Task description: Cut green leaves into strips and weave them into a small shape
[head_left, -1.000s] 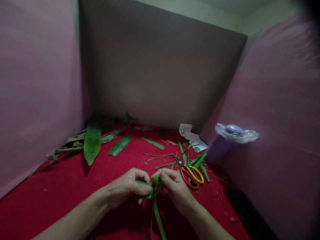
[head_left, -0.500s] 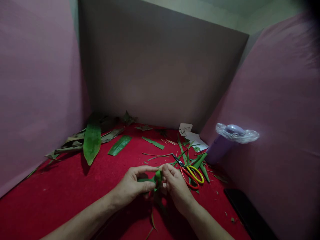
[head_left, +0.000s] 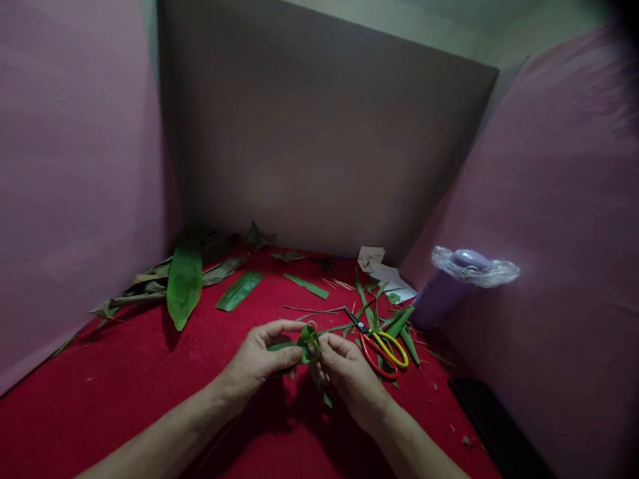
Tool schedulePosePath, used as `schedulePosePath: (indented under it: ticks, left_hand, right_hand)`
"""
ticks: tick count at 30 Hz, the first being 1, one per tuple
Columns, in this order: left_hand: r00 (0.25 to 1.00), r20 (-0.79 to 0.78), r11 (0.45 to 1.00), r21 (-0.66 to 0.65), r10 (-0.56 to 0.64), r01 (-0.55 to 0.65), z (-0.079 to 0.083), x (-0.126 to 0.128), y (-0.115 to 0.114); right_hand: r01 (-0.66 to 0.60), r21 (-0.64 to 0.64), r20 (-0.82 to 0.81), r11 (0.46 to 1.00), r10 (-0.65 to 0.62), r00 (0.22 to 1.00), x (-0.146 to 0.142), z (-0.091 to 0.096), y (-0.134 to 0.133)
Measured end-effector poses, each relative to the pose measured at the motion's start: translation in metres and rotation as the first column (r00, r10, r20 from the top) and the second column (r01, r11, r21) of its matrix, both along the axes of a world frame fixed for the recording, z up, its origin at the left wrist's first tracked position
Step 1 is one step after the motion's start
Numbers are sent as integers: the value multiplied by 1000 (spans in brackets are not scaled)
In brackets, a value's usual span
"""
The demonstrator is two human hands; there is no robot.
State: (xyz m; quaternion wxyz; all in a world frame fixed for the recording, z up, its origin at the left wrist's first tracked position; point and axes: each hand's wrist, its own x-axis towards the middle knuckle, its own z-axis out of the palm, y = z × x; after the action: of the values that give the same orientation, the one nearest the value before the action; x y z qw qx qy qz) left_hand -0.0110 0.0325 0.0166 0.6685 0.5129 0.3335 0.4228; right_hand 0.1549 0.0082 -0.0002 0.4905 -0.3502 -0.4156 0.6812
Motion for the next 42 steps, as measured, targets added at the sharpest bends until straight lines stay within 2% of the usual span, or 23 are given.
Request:
schedulePosePath:
  ticks: [11,18,22,28,35,42]
  left_hand:
    - [999,44,1000,-5,12,-12,0,0,2]
    - [998,66,1000,18,7,-8,-2,-1,2]
    - [996,85,1000,4,5,-5,-3,-1,3]
    - [999,45,999,49,5,-7,-2,-1,3]
    - [999,-25,998,47,35,-34,1,0,2]
    - [999,12,998,46,38,-38,1,-1,0]
  right_hand:
    - [31,5,-138,999,-30,990,2,2,2]
    - [-39,-8,66,999,39,997,6,7,0]
    - [-114,-42,-3,993,114,993,7,9,1]
    - [-168,-119,-99,979,157,983,8,7,2]
    - [-133,-81,-28,988,131,991,12,7,3]
    - [-118,-61,48,991,121,992,10,9,3]
